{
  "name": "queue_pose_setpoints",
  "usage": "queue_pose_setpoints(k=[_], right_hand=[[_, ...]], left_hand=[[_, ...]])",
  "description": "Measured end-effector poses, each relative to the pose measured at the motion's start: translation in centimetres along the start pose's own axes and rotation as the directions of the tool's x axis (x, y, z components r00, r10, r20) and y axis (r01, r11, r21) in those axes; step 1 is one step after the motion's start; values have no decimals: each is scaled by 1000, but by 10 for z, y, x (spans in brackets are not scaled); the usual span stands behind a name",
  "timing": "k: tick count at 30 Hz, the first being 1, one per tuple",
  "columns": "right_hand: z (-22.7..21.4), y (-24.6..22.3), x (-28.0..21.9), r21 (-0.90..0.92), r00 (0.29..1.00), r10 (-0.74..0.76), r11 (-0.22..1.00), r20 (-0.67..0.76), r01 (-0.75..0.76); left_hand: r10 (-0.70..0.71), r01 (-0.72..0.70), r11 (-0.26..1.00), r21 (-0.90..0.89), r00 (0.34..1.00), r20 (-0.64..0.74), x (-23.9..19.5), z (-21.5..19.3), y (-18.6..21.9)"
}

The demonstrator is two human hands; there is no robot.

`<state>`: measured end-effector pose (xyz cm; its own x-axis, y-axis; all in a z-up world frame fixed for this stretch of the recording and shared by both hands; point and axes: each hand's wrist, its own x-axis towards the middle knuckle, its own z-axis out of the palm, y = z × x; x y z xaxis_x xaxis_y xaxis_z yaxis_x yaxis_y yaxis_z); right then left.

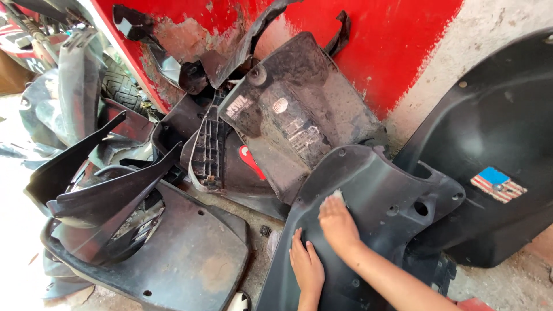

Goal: The person sands a black plastic car part using a sanding block. They hold the part steady with one hand while moving the sanding block across the surface with the other hand.

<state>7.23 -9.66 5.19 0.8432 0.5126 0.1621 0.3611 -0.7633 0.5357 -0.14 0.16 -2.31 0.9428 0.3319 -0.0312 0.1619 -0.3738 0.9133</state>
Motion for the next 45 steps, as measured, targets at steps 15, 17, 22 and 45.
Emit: queue_pose_setpoints(k=[15, 17, 22, 45], right_hand=[[39, -32, 14, 421, 997, 35, 905, 73, -63], [40, -32, 21, 464, 990, -7, 884, 139, -59], [48, -30, 27, 272, 989, 45, 959, 144, -83], [48, -47, 32, 172, 974, 17, 983, 226, -57]], left_hand=[[0, -3, 1000, -24, 996, -84, 6, 14, -27], [-45, 40, 997, -66, 996, -73, 5, 13, -30], [29, -32, 999, -22, 992, -122, 6, 21, -39], [1, -2, 1000, -20, 996, -84, 6, 9, -23]])
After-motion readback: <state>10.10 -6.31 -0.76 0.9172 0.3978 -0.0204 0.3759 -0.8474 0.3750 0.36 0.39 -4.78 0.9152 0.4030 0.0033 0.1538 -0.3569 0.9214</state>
